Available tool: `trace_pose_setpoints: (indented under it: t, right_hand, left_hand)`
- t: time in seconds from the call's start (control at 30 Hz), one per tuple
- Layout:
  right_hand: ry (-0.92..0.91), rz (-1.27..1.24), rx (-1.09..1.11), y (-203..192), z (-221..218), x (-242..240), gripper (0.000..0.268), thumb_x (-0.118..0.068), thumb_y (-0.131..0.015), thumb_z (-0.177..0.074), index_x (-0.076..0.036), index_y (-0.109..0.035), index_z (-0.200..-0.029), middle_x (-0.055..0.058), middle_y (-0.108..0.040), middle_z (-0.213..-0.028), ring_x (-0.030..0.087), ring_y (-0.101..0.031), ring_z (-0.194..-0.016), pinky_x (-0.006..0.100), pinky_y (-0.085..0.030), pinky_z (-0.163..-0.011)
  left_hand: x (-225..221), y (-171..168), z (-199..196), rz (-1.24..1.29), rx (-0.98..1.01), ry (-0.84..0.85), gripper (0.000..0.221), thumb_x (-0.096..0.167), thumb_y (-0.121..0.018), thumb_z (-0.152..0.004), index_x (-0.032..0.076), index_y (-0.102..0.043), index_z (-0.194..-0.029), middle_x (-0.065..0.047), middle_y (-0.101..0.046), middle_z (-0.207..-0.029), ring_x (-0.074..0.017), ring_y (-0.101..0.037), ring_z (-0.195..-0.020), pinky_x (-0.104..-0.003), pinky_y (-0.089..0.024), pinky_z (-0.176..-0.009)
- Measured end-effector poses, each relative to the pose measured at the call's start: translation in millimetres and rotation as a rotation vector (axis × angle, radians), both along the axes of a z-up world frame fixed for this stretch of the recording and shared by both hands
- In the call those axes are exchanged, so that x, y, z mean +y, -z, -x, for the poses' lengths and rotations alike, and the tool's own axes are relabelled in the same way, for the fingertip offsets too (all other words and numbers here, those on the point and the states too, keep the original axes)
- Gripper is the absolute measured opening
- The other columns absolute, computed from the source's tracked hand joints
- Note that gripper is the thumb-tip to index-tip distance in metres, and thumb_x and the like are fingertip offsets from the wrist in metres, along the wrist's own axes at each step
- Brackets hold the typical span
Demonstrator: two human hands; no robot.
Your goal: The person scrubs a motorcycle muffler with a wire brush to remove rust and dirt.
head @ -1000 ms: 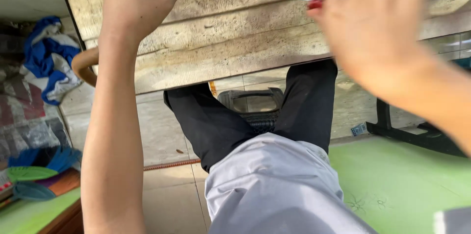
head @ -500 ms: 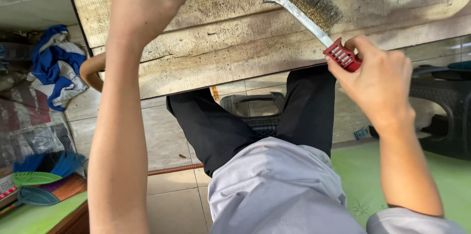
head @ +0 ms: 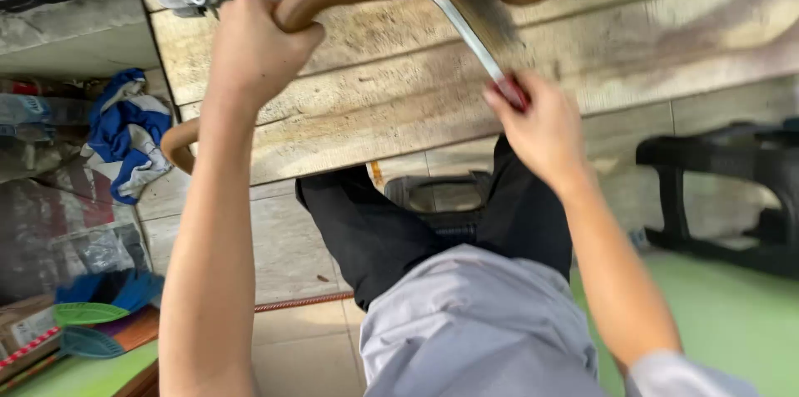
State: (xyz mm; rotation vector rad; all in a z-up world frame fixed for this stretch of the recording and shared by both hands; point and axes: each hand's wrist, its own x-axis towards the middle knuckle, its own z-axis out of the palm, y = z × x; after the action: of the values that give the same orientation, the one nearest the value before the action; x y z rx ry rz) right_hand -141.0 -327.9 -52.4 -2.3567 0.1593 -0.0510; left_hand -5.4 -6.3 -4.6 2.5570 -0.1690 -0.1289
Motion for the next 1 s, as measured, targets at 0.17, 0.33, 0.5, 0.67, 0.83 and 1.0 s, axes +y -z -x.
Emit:
trace_pose_setpoints:
  t: [0.17,0.33,0.5,0.67,0.83,1.0]
  right_hand:
    - [-0.015,-0.004,-0.131,18,-43,34,0.033,-0.032,-0.077,-0.102,-0.002,-0.068,-0.108,0.017,-0.07,-0.079,0.034,-0.066,-0.068,0.042,-0.048,-0.06]
    - [0.017,-0.186,-0.161,50,-3,50,0.026,-0.024,-0.069,-0.101,-0.002,-0.066,-0.115,0.012,-0.073,-0.083,0.025,-0.072,-0.064,0.036,-0.051,-0.058]
    - [0.07,-0.331,-0.297,55,-48,69,0.022,-0.021,-0.067,-0.106,-0.002,-0.065,-0.116,0.011,-0.075,-0.092,0.019,-0.074,-0.078,0.033,-0.054,-0.069]
    - [0.135,-0.404,-0.153,67,-36,90,0.022,-0.024,-0.067,-0.109,-0.002,-0.066,-0.115,0.013,-0.07,-0.082,0.025,-0.063,-0.068,0.04,-0.046,-0.066]
    - [0.095,-0.364,-0.453,79,-28,78,0.03,-0.024,-0.063,-0.11,0.002,-0.059,-0.124,0.01,-0.074,-0.104,0.018,-0.073,-0.095,0.033,-0.055,-0.085]
    - [0.131,-0.34,-0.257,85,-89,93,0.024,-0.027,-0.06,-0.11,-0.004,-0.064,-0.115,0.007,-0.067,-0.081,0.014,-0.058,-0.064,0.029,-0.044,-0.059]
  left_hand:
    - [9,1,-1,0.061,0.028,0.014,0.027,0.022,-0.074,-0.088,-0.002,-0.078,-0.099,-0.015,-0.074,-0.079,-0.0209,-0.074,-0.066,-0.035,-0.062,-0.064]
    - [5,-8,-2,0.018,0.008,-0.016,0.029,0.025,-0.076,-0.084,-0.003,-0.079,-0.093,-0.018,-0.073,-0.073,-0.0215,-0.072,-0.062,-0.039,-0.058,-0.062]
    - [-5,-17,5,-0.006,0.085,-0.061,0.028,0.026,-0.074,-0.083,-0.002,-0.078,-0.088,-0.017,-0.071,-0.066,-0.0241,-0.07,-0.057,-0.039,-0.056,-0.059]
    - [0,-13,0,-0.01,0.071,-0.055,0.028,0.026,-0.073,-0.083,0.0,-0.079,-0.088,-0.015,-0.071,-0.067,-0.0231,-0.07,-0.057,-0.038,-0.059,-0.059]
    - [2,-11,-8,-0.061,0.08,-0.07,0.033,0.03,-0.076,-0.08,-0.003,-0.079,-0.086,-0.017,-0.072,-0.067,-0.0239,-0.071,-0.057,-0.038,-0.059,-0.061]
    - [-5,-16,4,-0.029,0.073,-0.06,0.033,0.025,-0.076,-0.085,-0.007,-0.078,-0.091,-0.021,-0.071,-0.07,-0.0271,-0.07,-0.062,-0.041,-0.057,-0.064]
